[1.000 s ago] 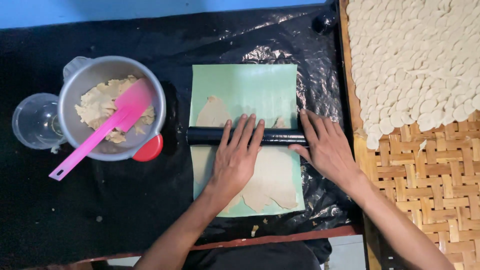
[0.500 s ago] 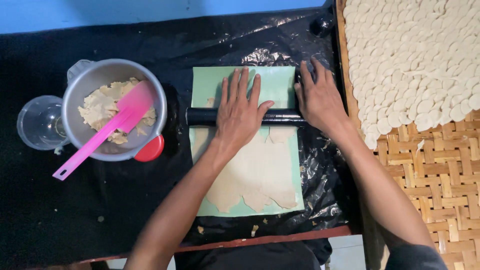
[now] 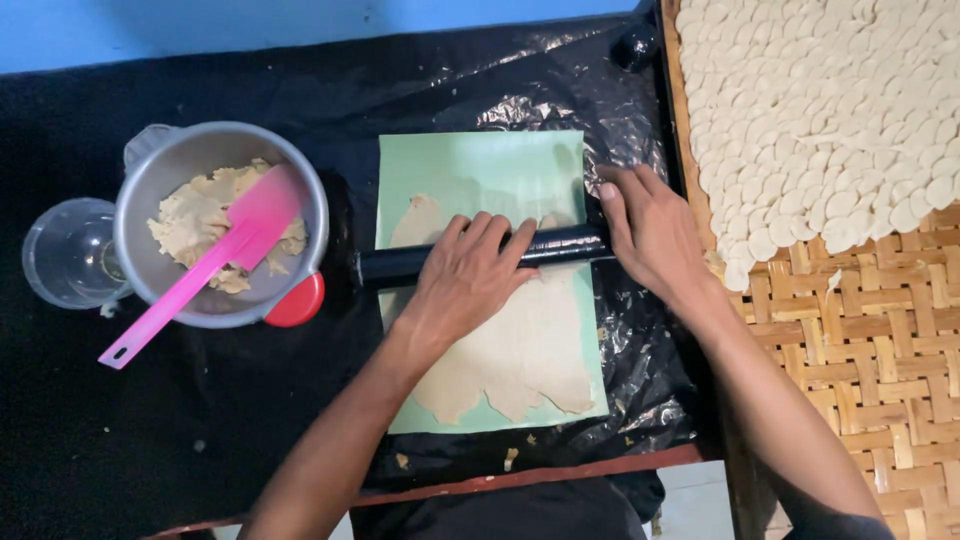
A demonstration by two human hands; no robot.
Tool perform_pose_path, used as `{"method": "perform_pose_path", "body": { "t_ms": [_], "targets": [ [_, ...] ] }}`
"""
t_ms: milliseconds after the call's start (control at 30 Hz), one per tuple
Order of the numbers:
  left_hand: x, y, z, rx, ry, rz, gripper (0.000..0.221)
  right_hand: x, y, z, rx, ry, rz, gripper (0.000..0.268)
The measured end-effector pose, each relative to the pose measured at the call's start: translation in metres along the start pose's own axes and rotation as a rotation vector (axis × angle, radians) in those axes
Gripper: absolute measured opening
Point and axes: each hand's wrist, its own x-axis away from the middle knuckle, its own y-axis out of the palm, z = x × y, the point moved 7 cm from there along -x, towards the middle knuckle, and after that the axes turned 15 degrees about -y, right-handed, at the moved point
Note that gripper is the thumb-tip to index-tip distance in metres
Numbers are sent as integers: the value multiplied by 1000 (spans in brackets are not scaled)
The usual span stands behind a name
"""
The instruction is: Spread dough onto a plastic mat using a spatula and a rolling pin-like tube.
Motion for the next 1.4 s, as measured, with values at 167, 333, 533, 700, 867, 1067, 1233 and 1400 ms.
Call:
{"method": "perform_pose_path", "body": {
  "t_ms": [167,333,533,700,867,1067,1233,1400],
  "targets": [
    [13,22,5,-16,-48,-62,57,23,15,-2,51,0,-68,32],
    [31,17,17,-60,-57,74,65,42,23,-14,189,-84,-87,49],
    [66,11,35,-114,-41,-31,65,82,22,-42,237,-216,-94,73],
    [65,0,31,11,-92,2,49,103,20,-45,199,-236,-170,61],
    [54,-3,35,40,-87,-53,43,93,1,-42,135,-242,-147,56],
    [46,8,31,65,-151,19,50,76,1,-36,141,-253,-126,47],
    [53,19,30,19,-184,37,51,79,12,-28,136,-195,-64,44],
    [45,33,27,-96,-242,34,55,63,27,-25,265,-203,-161,59]
  ]
}}
